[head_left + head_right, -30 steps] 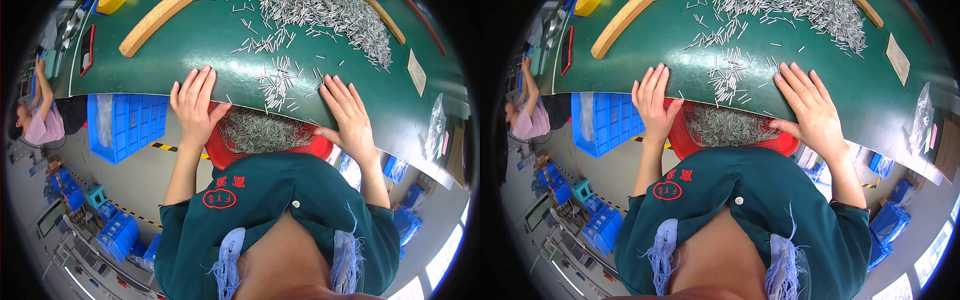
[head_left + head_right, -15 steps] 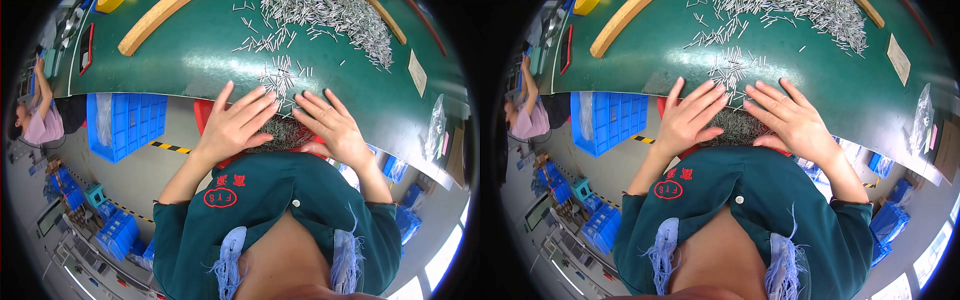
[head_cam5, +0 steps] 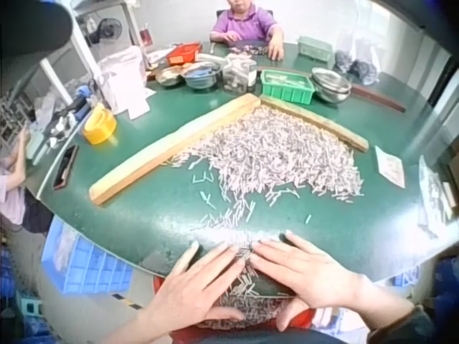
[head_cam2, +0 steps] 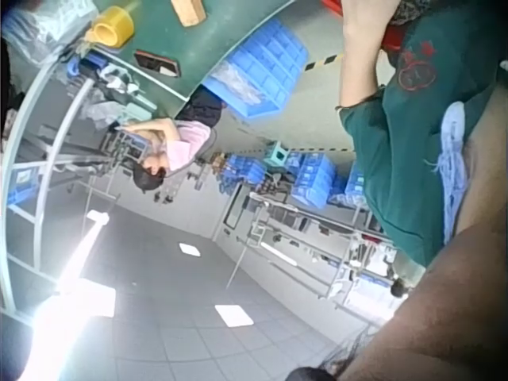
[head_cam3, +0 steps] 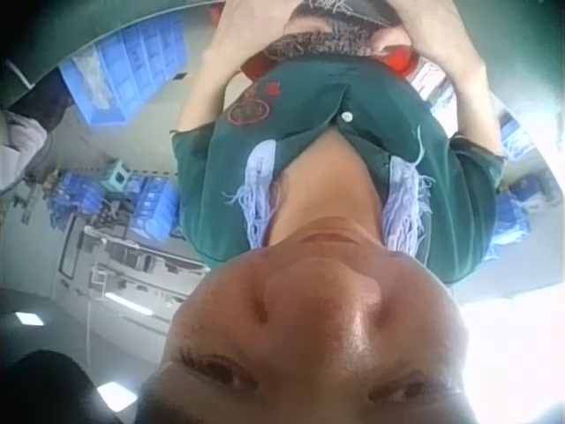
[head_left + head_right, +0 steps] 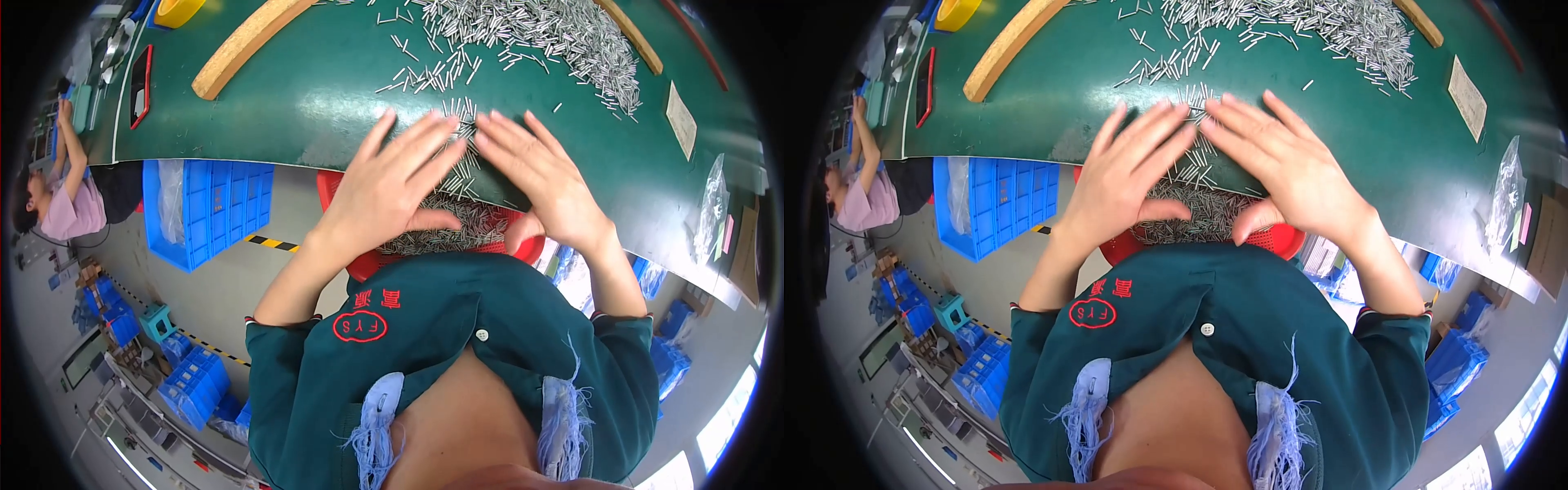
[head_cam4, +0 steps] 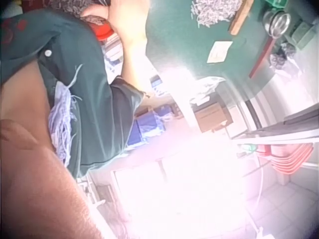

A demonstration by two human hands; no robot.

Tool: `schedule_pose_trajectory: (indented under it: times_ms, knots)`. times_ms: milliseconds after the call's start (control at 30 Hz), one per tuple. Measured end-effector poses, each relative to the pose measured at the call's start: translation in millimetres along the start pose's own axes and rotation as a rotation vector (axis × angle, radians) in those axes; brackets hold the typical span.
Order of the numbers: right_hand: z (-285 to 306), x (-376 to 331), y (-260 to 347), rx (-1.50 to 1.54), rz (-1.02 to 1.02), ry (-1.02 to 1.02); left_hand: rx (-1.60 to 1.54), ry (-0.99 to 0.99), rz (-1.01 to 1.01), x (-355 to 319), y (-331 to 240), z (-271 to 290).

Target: Sorting and arranging small metal pins on a workbench into a red container.

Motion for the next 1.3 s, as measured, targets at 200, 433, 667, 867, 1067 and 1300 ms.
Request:
schedule_pose_trajectory:
  times_ms: [200, 433, 667, 867, 1067, 1300]
  knots:
    - [-11.6, 21.7, 0.2, -0.12, -0.004, -0.009, 0.041, 0.004, 0.016, 8.3, 6.3, -7.6]
    - [-11.5, -3.5, 26.4, 0.104, 0.035, 0.128, -0.167, 0.022, -0.057, -31.4, -6.6, 3.5]
    - [14.0, -13.0, 9.8, 0.425, -0.041, 0.085, 0.091, -0.066, 0.1, -22.7, 9.3, 19.8]
    - [7.7, -12.4, -37.9, -0.306, -0.209, -0.064, 0.221, -0.027, 0.18, 9.4, 26.8, -6.8]
    - [-5.0, 35.3, -44.3, -0.128, -0.01, -0.036, 0.199, -0.024, 0.042, 46.8, 31.7, -24.0]
    - [-16.0, 14.5, 0.5, -0.073, 0.035, 0.047, 0.119, 0.12, 0.063, 4.7, 0.3, -3.4]
Point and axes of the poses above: each hand's wrist, its own x-axis towards the middle knuckle, its own z-axis out of the back of the hand, y = z × x, the point moved 1 cm from there along x, towards the middle knuckle, and after that the axes turned 4 degrees about -y, right-handed, at the moved point
